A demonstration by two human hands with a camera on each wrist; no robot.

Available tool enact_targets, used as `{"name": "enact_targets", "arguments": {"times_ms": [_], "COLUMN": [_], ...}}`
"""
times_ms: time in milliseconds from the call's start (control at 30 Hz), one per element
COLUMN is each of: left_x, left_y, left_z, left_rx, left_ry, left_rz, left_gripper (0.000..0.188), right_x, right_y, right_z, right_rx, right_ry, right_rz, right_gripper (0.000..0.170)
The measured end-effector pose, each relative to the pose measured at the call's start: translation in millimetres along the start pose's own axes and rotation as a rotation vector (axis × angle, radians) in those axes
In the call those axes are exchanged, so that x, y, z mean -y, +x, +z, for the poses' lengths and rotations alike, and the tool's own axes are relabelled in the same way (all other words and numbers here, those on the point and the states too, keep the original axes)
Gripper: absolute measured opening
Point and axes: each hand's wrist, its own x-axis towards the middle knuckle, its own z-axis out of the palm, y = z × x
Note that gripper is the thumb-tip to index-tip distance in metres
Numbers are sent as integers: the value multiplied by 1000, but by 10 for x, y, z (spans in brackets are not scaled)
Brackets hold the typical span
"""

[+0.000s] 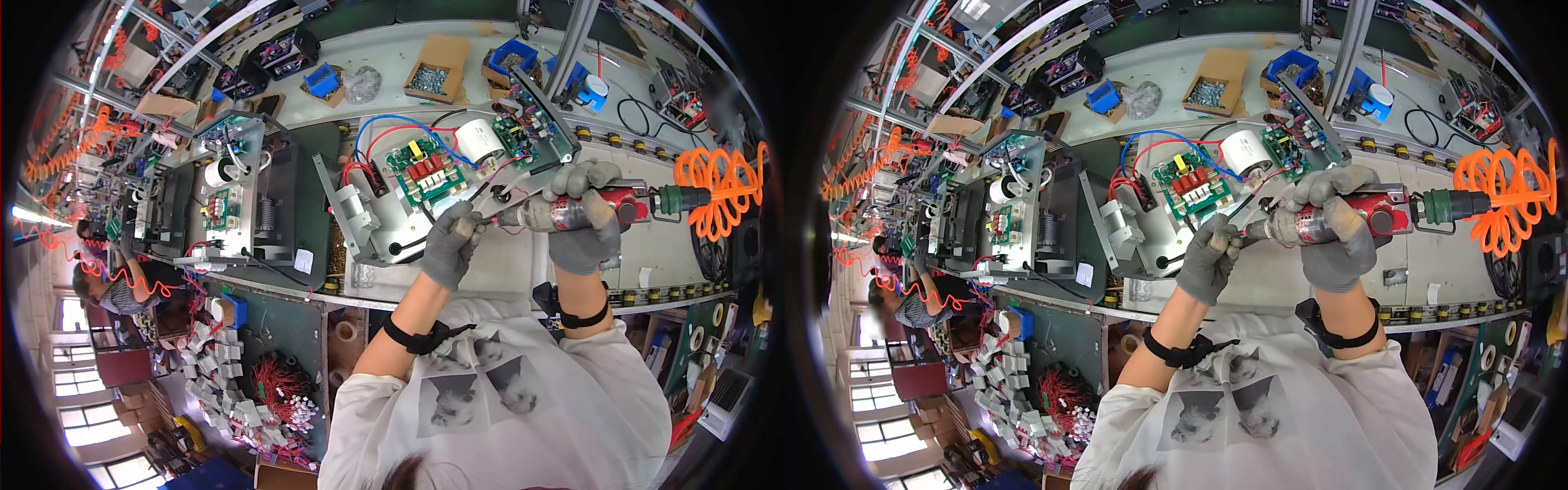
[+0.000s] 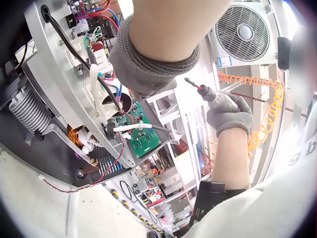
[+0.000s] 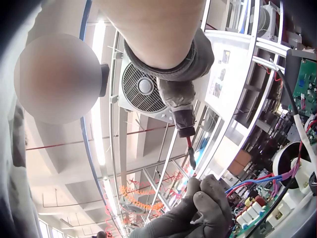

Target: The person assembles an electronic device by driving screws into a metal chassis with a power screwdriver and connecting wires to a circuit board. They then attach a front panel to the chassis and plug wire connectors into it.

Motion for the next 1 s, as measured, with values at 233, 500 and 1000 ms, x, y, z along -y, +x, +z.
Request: {"name": "enact_targets", "arguments": {"times_ms": [233,500,1000], "left_x": [38,23,502], "left_y": [-20,-43,879], "left_z": [93,294,1022], "left_rx": [30,95,-28], "left_ry": [88,181,1941], "left_rz": [-40,-242,896], "left_gripper": [26,27,21], "right_x": [28,197,880], "right_y": [4,-2,27], "right_z": [-89,-337,-653], "right_rx": [7,-6,-126], "right_ry": [-14,82,-68], "right_rz": [59,66,-197], "right_gripper": [22,22,22]}}
